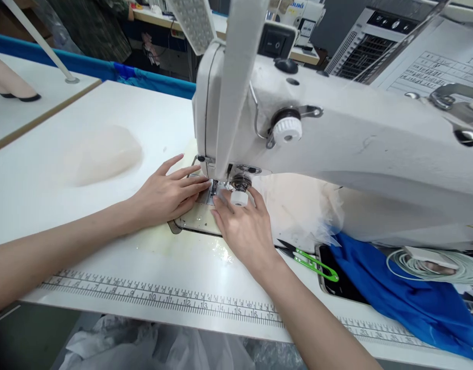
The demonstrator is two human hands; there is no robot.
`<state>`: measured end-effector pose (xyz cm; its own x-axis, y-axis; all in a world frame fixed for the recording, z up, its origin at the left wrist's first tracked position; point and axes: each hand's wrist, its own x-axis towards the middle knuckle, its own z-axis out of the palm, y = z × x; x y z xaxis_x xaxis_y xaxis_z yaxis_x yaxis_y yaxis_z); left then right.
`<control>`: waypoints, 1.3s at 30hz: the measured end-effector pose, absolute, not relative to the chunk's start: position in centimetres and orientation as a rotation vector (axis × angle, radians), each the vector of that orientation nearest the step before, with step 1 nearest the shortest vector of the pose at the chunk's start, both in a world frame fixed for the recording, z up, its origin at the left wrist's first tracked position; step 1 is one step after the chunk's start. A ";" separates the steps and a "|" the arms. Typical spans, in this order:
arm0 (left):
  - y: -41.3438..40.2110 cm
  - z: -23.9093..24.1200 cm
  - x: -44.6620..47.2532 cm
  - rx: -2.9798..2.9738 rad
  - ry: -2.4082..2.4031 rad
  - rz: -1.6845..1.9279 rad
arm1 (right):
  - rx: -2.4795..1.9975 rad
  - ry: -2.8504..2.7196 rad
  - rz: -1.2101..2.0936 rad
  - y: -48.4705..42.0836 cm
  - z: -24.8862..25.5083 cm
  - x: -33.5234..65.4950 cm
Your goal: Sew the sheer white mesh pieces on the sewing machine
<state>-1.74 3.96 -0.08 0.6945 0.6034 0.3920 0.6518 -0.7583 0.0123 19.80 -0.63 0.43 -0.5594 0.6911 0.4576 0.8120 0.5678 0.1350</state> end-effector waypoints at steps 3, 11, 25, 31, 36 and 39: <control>4.0 -0.2 -1.8 -2.776 -1.049 -0.586 | -1.223 -2.450 -0.455 -0.7 0.5 20.1; 3.5 0.4 -1.9 -2.734 -1.093 -0.592 | -1.283 -2.439 -0.414 -0.6 0.1 20.6; 1.9 3.0 -2.6 -3.496 -1.092 -1.275 | -1.057 -1.584 1.473 -1.5 3.7 20.4; 1.2 6.2 -4.1 -3.506 -1.405 -1.475 | -1.075 -1.466 1.792 -1.7 3.7 19.6; 0.2 8.5 -5.1 -3.385 -1.170 -1.293 | -1.043 -1.504 1.779 -2.4 4.5 18.4; -1.4 9.4 -5.7 -3.327 -1.062 -1.109 | -1.061 -1.637 1.661 -2.5 5.0 17.9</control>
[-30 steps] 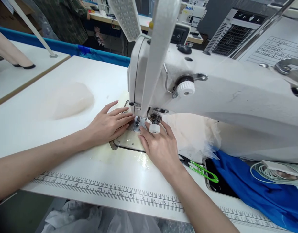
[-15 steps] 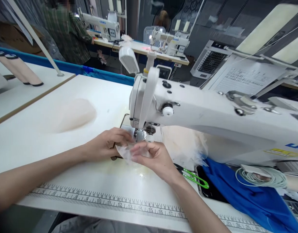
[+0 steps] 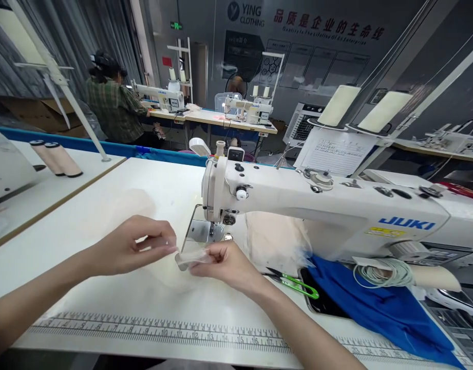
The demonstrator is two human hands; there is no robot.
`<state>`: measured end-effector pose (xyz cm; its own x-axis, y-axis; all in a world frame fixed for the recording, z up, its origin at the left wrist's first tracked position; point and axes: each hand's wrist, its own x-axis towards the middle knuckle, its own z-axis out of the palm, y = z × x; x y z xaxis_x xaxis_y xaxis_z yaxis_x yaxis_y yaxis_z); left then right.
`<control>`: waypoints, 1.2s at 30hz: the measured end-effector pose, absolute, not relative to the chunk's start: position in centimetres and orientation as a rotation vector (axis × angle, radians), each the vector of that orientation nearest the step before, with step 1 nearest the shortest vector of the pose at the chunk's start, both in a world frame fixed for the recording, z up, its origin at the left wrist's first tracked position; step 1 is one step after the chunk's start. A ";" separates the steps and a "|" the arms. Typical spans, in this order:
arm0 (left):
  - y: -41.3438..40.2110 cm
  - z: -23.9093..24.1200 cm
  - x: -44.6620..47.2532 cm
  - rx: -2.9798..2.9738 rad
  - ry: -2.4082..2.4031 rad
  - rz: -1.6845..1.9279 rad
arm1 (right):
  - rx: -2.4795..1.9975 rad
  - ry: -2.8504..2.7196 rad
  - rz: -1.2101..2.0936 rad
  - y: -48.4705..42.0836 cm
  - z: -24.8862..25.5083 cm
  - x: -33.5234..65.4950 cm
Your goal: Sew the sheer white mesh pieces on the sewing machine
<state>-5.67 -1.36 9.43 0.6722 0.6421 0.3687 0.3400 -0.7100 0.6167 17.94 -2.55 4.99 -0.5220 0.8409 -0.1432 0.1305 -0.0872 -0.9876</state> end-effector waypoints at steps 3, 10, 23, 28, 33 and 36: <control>-4.4 9.8 -5.6 2.562 0.755 0.761 | -1.126 -1.779 1.509 -2.8 5.4 17.5; -9.3 9.6 -5.9 2.269 0.586 0.357 | -0.850 -1.501 1.850 -3.4 6.1 17.0; -1.6 6.2 -6.7 1.444 0.592 0.411 | -0.646 -1.168 2.189 -3.0 6.9 15.1; -2.8 6.1 -9.4 1.246 0.737 0.357 | -0.800 -1.317 2.067 -2.7 6.2 14.6; -3.6 6.1 -14.0 1.252 0.979 0.605 | -0.976 -1.576 1.814 -2.2 4.8 12.4; -3.1 5.8 -16.7 1.200 1.128 0.804 | -0.919 -1.619 1.702 -1.0 4.3 9.8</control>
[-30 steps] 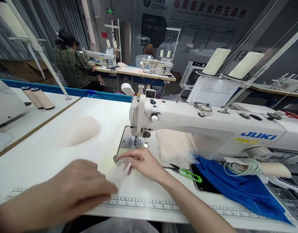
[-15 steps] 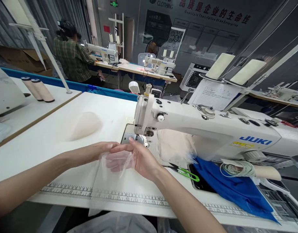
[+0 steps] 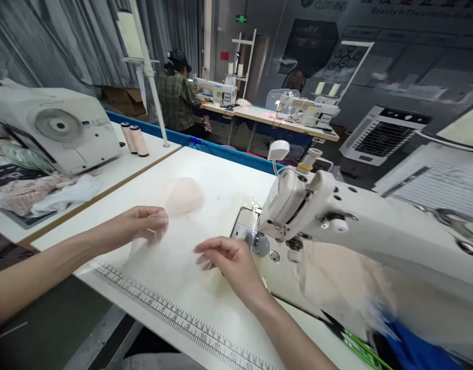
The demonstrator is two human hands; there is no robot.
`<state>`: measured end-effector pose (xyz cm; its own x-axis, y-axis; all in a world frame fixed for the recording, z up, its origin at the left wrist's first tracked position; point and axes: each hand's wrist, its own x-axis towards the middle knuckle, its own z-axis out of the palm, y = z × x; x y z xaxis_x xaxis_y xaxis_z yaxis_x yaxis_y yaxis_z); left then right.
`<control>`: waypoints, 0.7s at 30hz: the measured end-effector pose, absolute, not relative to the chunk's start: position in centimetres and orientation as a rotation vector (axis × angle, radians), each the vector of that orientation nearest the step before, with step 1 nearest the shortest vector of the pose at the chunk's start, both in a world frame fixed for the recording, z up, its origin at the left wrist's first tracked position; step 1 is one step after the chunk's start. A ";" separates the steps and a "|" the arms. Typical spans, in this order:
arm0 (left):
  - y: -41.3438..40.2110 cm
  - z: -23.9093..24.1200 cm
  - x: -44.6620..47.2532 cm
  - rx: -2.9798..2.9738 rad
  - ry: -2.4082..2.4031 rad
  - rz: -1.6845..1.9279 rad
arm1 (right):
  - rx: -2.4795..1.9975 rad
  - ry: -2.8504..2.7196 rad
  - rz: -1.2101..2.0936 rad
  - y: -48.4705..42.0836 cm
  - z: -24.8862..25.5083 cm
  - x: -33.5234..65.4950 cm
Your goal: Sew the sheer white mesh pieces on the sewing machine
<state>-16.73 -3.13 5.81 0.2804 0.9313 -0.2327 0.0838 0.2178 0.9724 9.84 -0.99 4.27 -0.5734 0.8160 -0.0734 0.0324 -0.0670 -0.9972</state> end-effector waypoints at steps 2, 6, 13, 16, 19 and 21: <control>-2.0 5.8 -18.4 1.177 1.237 0.980 | -0.853 -1.614 1.627 0.5 4.3 7.9; 2.1 6.3 -20.8 1.233 1.408 1.217 | -0.788 -1.602 1.535 4.7 4.6 4.3; 9.6 4.7 -22.0 1.206 1.554 1.137 | -0.974 -1.657 1.585 10.8 3.3 1.1; 10.1 3.7 -21.9 1.146 1.615 1.098 | -1.036 -1.713 1.577 11.7 2.6 0.8; 9.3 3.9 -22.1 1.109 1.623 1.085 | -1.059 -1.767 1.559 12.1 2.6 0.7; 8.6 4.6 -22.4 1.114 1.610 1.085 | -1.050 -1.793 1.542 12.4 2.9 0.5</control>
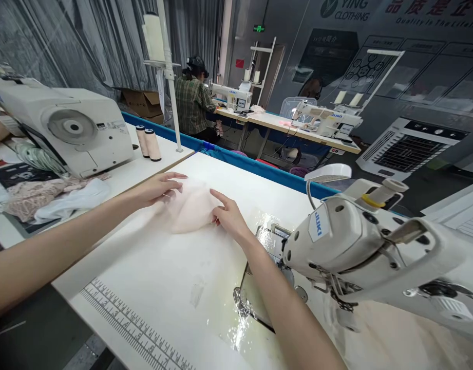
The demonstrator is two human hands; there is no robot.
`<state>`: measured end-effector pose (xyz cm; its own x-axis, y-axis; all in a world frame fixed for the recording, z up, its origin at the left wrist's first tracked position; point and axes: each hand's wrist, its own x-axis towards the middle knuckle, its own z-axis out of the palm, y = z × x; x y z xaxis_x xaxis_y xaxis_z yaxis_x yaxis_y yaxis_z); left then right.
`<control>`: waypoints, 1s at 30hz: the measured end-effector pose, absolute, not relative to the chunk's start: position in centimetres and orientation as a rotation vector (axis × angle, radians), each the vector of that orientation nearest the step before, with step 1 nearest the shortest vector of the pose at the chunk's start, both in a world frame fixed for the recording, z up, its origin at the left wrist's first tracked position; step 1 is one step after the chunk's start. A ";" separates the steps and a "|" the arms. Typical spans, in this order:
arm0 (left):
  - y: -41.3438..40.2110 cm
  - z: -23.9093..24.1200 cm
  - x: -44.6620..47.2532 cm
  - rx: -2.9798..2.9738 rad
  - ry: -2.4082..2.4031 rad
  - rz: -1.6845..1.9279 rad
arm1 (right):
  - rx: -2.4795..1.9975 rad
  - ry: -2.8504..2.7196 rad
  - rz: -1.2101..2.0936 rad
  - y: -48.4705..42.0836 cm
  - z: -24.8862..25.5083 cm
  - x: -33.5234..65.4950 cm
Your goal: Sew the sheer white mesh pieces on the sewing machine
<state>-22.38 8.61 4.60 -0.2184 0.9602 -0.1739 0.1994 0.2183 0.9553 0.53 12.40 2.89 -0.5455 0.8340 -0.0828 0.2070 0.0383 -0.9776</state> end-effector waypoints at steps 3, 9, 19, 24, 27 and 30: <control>8.0 5.2 -22.8 1.161 1.614 1.080 | -1.025 -1.820 1.513 12.8 3.3 0.1; 8.2 3.2 -23.4 1.359 1.793 0.969 | -1.081 -1.898 1.481 13.3 3.0 -0.6; 6.6 2.8 -21.1 1.999 1.925 0.869 | -1.183 -2.173 1.300 13.6 2.8 -0.7; 7.1 2.5 -20.1 2.121 1.723 0.671 | -1.276 -2.360 0.921 13.2 2.9 -0.4; 7.3 1.7 -20.4 2.170 1.662 0.617 | -1.339 -2.446 0.645 12.5 2.7 0.2; 7.2 1.0 -20.8 2.316 1.618 0.565 | -1.360 -2.488 0.464 11.1 2.7 1.1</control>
